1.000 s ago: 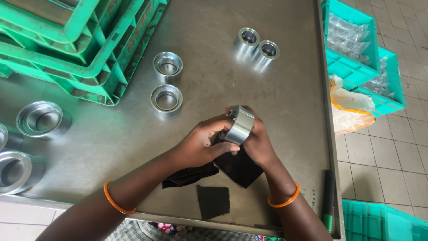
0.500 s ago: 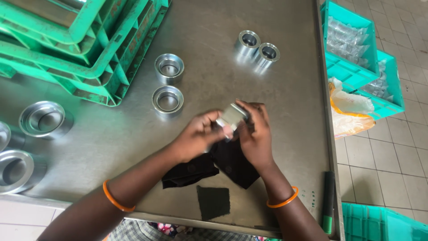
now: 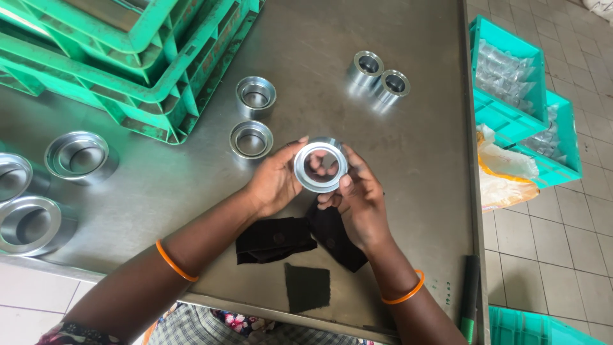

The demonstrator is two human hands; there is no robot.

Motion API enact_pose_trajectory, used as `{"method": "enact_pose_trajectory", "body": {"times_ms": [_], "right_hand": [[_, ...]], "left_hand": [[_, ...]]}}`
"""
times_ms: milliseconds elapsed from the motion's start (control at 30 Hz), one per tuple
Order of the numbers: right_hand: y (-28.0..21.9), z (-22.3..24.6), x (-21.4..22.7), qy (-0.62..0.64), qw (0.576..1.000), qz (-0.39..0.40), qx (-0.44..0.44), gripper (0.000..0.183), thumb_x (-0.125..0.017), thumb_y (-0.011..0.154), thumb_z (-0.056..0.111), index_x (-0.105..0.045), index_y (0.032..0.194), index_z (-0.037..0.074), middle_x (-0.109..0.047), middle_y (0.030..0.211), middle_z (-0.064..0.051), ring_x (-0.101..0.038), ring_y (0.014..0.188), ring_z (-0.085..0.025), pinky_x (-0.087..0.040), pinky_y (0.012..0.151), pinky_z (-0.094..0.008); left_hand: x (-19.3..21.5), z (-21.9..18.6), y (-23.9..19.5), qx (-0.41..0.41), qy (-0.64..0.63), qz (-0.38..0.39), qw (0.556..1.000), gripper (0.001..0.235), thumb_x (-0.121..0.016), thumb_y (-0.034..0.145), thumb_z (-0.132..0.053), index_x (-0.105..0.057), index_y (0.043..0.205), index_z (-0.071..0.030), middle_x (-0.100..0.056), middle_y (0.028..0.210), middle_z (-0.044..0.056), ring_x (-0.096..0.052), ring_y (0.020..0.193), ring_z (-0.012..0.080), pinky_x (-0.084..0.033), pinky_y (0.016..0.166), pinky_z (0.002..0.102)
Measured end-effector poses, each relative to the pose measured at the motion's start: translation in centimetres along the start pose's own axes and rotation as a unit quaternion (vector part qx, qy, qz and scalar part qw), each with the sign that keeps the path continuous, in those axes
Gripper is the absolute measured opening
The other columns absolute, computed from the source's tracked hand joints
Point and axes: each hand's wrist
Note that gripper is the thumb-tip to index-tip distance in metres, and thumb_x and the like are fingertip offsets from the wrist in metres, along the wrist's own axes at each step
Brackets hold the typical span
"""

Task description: Inspecting, wiping, and marking metal rings on a fabrication floor table.

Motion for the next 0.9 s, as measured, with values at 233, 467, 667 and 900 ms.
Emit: {"method": "enact_pose_trajectory", "body": {"times_ms": [233, 467, 667, 900], "right_hand": [[-0.5, 0.2, -0.6, -0.476, 0.821, 0.047, 0.311, 0.049, -0.078, 0.092, 0.009, -0.062, 0.138, 0.012, -0.053, 0.13, -0.009, -0.063, 0.113, -0.019, -0.06, 0.094, -0.031], [-0.5, 1.6, 0.1, -0.674, 0.646, -0.054, 0.353, 0.044, -0.078, 0.086, 0.028, -0.074, 0.13, 0.023, -0.049, 0.138, -0.009, -0.044, 0.125, -0.032, -0.038, 0.108, -0.05], [-1.4, -0.3, -2.9, -0.684, 0.639, 0.028, 0.35, 0.054, -0.052, 0.095, 0.063, -0.074, 0.131, 0.03, -0.032, 0.156, -0.017, -0.023, 0.144, -0.042, -0.023, 0.121, -0.059], [2.7, -0.9, 5.9, -0.516, 0.801, 0.061, 0.297, 0.051, -0.034, 0.11, 0.057, -0.075, 0.104, 0.027, -0.048, 0.155, -0.01, -0.033, 0.149, -0.034, -0.022, 0.124, -0.052]], "left_hand": [[-1.1, 0.1, -0.3, 0.052, -0.014, -0.035, 0.998, 0.077, -0.023, 0.096, -0.069, -0.044, 0.149, -0.017, -0.064, 0.132, 0.013, -0.065, 0.121, 0.0255, -0.052, 0.101, 0.046], [-1.3, -1.1, -0.3, 0.073, -0.004, 0.013, 0.997, 0.081, -0.017, 0.097, -0.066, -0.044, 0.147, -0.008, -0.06, 0.14, 0.021, -0.065, 0.123, 0.032, -0.052, 0.098, 0.052], [0.8, -0.5, 0.2, 0.056, 0.108, 0.039, 0.992, 0.064, -0.047, 0.107, -0.048, -0.047, 0.155, -0.006, -0.061, 0.126, 0.015, -0.061, 0.099, 0.0205, -0.054, 0.089, 0.039], [-0.6, -3.7, -0.1, -0.087, 0.367, 0.025, 0.926, 0.079, -0.077, 0.082, -0.033, -0.033, 0.145, -0.015, -0.062, 0.131, 0.009, -0.065, 0.103, 0.0256, -0.056, 0.087, 0.041]]}}
Point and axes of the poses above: each hand's wrist, its own y-axis towards the middle knuckle, its own x-axis out of the back of the hand, z = x × y
